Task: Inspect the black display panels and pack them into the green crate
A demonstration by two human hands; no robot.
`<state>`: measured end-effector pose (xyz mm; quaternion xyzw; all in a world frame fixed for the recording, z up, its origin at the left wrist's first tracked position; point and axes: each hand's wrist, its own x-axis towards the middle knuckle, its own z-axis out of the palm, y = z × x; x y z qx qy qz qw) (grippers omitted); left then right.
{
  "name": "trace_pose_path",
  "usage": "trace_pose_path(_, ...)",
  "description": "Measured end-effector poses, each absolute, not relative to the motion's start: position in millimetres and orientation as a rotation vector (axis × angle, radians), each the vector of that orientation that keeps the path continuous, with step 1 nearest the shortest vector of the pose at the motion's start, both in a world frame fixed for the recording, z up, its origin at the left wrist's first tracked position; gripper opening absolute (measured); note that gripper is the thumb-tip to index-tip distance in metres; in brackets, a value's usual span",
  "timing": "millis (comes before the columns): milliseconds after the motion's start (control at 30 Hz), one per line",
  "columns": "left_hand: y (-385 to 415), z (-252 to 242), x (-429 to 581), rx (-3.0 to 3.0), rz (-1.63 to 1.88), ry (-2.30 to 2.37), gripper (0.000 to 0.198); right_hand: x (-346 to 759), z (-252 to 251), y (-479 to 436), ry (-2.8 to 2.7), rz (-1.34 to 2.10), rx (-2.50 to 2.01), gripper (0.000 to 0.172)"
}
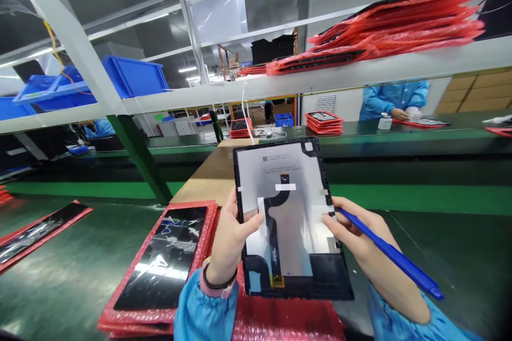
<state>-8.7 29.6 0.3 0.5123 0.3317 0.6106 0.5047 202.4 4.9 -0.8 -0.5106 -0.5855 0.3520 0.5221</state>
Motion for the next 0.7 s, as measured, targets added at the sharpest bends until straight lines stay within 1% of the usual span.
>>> trace_pose_path(67, 31, 0, -10, 1.210, 1.458, 0.786, 0.063, 201, -1, 7, -1.393, 0.843, -1.220, 0.023)
trace_pose_path(133, 34, -1, -13, 1.187, 1.436, 0.794, 0.064, 200, -2, 9, -1.376, 0.901, -1.203, 0.024)
trace_pose_path(267, 39, -1, -19, 1.161, 1.398, 0.835, 0.062, 201, -4, 8, -1.303, 1.115, -1.134, 0.038)
trace_pose_path(333, 40, -2, -21, 1.154, 1.379, 0.849, 0.063, 202, -6, 8, -1.274, 1.148, -1.122, 0.040)
trace_pose_path(467, 39, -3, -21, 1.183, 1.314, 0.805, 0.064, 204, -13, 10, -1.279, 1.031, -1.138, 0.031)
trace_pose_path(600, 37, -7, -19, 1.227, 1.295, 0.814, 0.061, 201, -15, 12, -1.353, 0.875, -1.236, 0.017)
trace_pose_path(700, 37, -9, -19, 1.246, 1.307, 0.812, 0.059, 198, -13, 13, -1.340, 0.805, -1.261, 0.015)
